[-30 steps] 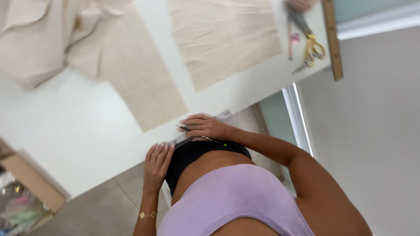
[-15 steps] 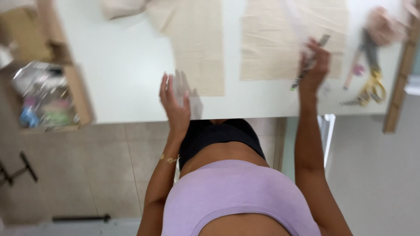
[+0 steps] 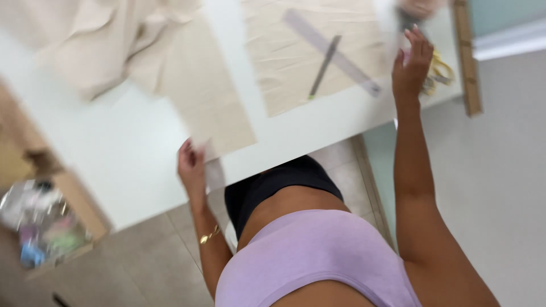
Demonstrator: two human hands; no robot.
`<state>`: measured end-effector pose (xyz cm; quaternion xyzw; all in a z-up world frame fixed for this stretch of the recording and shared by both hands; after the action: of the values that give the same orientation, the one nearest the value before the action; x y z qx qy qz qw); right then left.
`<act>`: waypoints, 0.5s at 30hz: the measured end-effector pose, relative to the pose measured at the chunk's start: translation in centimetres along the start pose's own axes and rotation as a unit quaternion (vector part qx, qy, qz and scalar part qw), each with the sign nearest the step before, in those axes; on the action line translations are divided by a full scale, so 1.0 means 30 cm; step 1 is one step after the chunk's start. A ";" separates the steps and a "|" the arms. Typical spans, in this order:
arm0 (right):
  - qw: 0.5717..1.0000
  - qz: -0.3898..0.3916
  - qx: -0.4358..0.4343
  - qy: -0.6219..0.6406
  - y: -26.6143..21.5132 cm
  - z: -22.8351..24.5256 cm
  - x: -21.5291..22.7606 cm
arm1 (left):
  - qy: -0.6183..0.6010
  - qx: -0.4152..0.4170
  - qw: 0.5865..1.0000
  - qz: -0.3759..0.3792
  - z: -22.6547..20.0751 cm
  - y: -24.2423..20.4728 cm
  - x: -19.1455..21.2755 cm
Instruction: The person uses a ruler and pencil to mark lines on a piece of light-colored fabric laid on a white table. They then use gold-handled scissors to cut the fabric along the marked lines. After cutting, the person uses a pencil to write on the fabric pieces.
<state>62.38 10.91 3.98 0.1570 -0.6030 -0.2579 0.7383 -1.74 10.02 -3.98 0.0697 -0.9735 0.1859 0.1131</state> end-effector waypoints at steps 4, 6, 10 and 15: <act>0.983 0.004 -0.134 -0.126 -0.102 -0.296 0.010 | -0.002 0.099 0.995 0.015 -0.296 -0.061 -0.026; 0.974 0.107 -0.160 -0.117 -0.104 -0.305 -0.013 | -0.008 0.102 0.994 0.026 -0.356 -0.063 -0.016; 0.997 -0.009 -0.009 -0.072 -0.079 -0.265 -0.088 | 0.015 0.127 0.992 0.022 -0.283 0.047 -0.020; 0.992 0.083 0.027 0.089 0.117 0.322 -0.111 | 0.065 -0.228 0.968 -0.088 -0.284 0.277 0.000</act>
<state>53.19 16.44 5.35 0.1487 -0.5525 -0.1648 0.8034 -1.55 20.89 0.86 0.1154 -0.9709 -0.0475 0.2045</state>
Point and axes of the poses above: each hand's wrist, its own y-axis towards the middle knuckle, its own x-axis out of the back of the hand, z = x × y, the point moved 2 cm from there along y, towards the middle knuckle, and after that the axes turned 4 degrees about -y, right-handed, at the moved point
